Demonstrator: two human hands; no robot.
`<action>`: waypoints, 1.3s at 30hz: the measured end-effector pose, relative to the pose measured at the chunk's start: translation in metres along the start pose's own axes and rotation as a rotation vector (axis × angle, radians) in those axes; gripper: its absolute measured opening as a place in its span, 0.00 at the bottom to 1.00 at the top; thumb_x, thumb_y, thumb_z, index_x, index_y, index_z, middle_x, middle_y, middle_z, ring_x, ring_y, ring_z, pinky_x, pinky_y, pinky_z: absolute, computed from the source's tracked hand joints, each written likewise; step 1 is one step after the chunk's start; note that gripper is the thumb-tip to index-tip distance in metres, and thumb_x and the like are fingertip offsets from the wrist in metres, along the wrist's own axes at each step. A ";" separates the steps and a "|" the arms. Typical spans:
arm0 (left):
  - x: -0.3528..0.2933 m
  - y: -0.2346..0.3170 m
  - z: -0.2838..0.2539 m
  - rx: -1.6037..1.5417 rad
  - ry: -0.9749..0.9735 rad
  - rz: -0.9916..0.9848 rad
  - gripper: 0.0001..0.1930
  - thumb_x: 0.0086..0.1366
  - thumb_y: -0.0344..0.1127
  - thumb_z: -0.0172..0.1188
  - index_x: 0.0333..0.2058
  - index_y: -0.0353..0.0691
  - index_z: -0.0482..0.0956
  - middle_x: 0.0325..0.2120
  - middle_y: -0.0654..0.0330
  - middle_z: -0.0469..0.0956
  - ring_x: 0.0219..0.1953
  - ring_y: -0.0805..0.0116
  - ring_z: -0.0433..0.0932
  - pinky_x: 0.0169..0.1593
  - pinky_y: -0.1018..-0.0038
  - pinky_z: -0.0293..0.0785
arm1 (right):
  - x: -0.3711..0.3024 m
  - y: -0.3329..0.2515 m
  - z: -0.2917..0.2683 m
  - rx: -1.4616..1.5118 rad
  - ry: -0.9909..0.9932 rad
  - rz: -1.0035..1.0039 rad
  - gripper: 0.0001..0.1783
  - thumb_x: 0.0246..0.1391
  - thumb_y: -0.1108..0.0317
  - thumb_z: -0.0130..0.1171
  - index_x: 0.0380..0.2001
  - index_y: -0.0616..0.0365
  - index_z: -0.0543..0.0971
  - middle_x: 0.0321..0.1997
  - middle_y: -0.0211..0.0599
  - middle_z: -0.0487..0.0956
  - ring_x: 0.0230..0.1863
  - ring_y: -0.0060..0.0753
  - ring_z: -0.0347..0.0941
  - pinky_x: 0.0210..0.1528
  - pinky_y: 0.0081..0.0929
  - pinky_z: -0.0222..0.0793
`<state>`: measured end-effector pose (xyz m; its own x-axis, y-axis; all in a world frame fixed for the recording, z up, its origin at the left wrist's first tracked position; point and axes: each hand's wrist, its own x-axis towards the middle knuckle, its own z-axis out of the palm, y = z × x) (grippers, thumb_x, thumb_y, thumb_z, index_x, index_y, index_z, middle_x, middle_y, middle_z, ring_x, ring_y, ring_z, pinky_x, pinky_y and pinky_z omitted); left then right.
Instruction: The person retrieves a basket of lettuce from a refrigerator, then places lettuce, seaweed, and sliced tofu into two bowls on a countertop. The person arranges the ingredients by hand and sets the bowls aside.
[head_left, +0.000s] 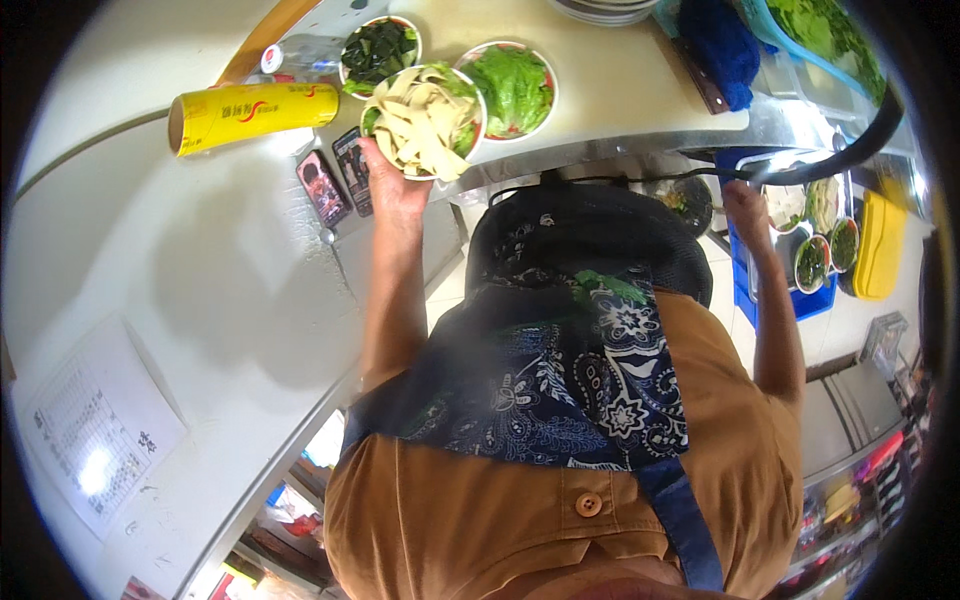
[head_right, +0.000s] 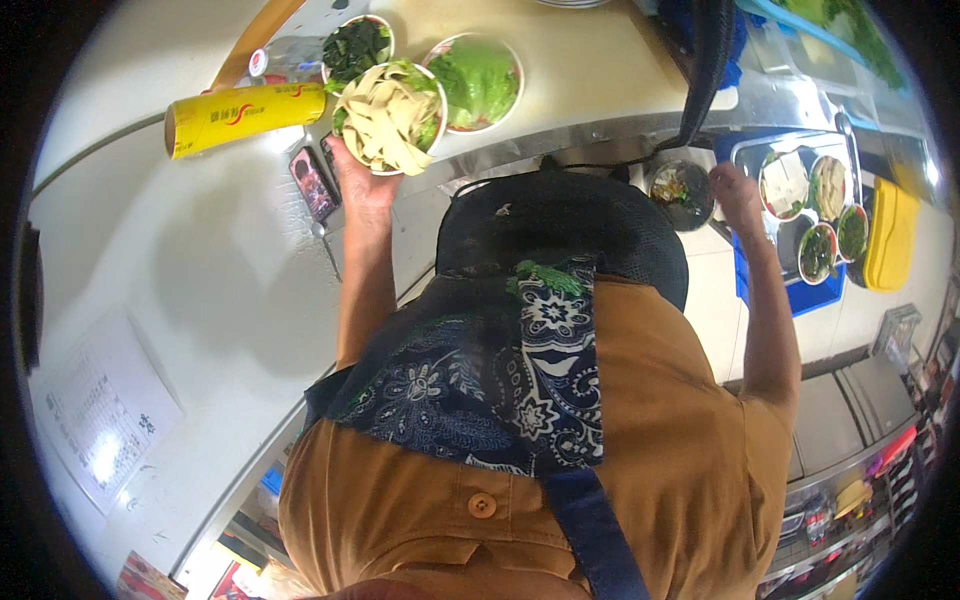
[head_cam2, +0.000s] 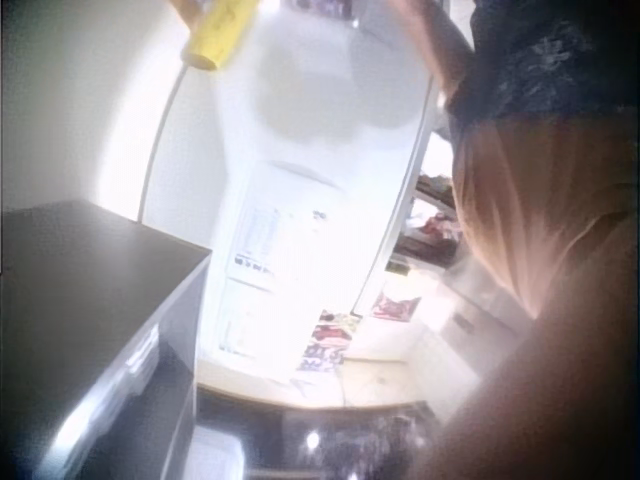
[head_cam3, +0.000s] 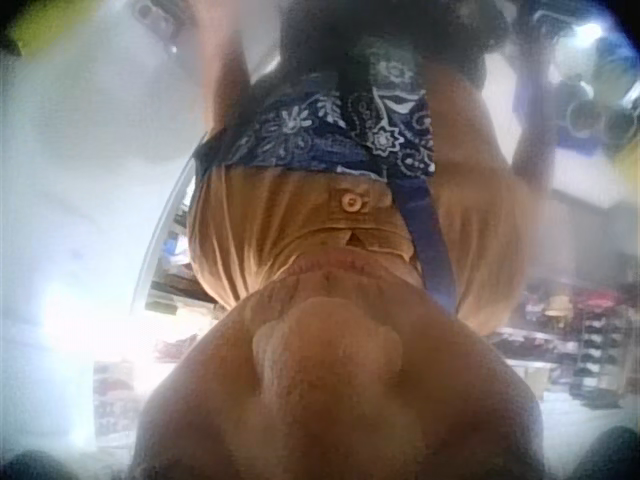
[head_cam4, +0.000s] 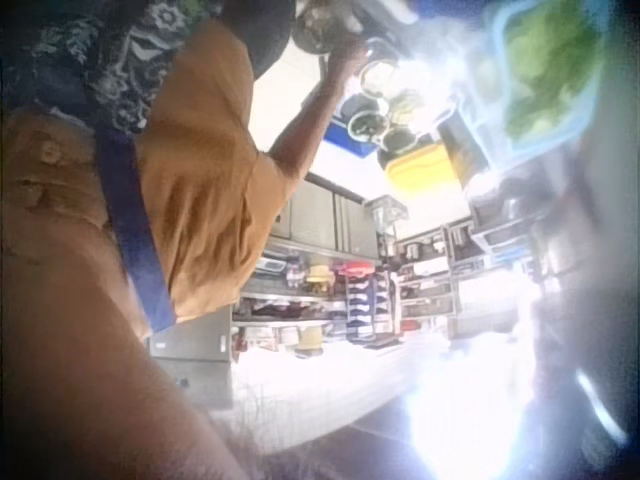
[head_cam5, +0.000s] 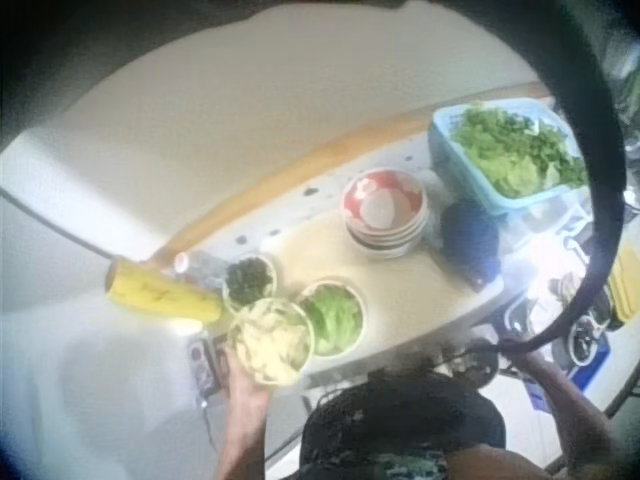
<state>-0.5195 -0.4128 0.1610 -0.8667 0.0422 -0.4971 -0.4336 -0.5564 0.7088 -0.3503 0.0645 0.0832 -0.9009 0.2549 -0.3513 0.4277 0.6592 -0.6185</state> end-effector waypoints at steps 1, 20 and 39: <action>0.000 0.000 0.000 0.014 -0.024 0.004 0.40 0.57 0.71 0.37 0.59 0.49 0.60 0.58 0.64 0.62 0.59 0.59 0.62 0.61 0.56 0.56 | 0.015 -0.025 -0.012 0.016 0.054 -0.139 0.08 0.51 0.70 0.54 0.34 0.60 0.77 0.26 0.40 0.77 0.28 0.27 0.73 0.34 0.27 0.68; -0.017 0.008 0.026 -0.001 0.058 0.055 0.24 0.69 0.51 0.36 0.52 0.37 0.62 0.46 0.52 0.71 0.46 0.61 0.74 0.48 0.65 0.74 | 0.060 -0.367 0.103 -0.204 -0.249 -1.329 0.39 0.32 0.72 0.63 0.54 0.42 0.67 0.57 0.39 0.65 0.55 0.49 0.62 0.55 0.40 0.62; -0.025 0.006 -0.003 -0.075 0.096 0.040 0.24 0.69 0.48 0.38 0.57 0.39 0.60 0.56 0.54 0.63 0.56 0.54 0.65 0.57 0.52 0.62 | 0.087 -0.371 0.040 0.665 -0.711 -0.705 0.27 0.36 0.84 0.62 0.43 0.57 0.70 0.43 0.30 0.73 0.46 0.24 0.70 0.42 0.21 0.71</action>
<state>-0.4997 -0.4202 0.1763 -0.8539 -0.0587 -0.5171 -0.3762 -0.6170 0.6912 -0.5848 -0.1859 0.2542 -0.7991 -0.6004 0.0307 -0.0004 -0.0505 -0.9987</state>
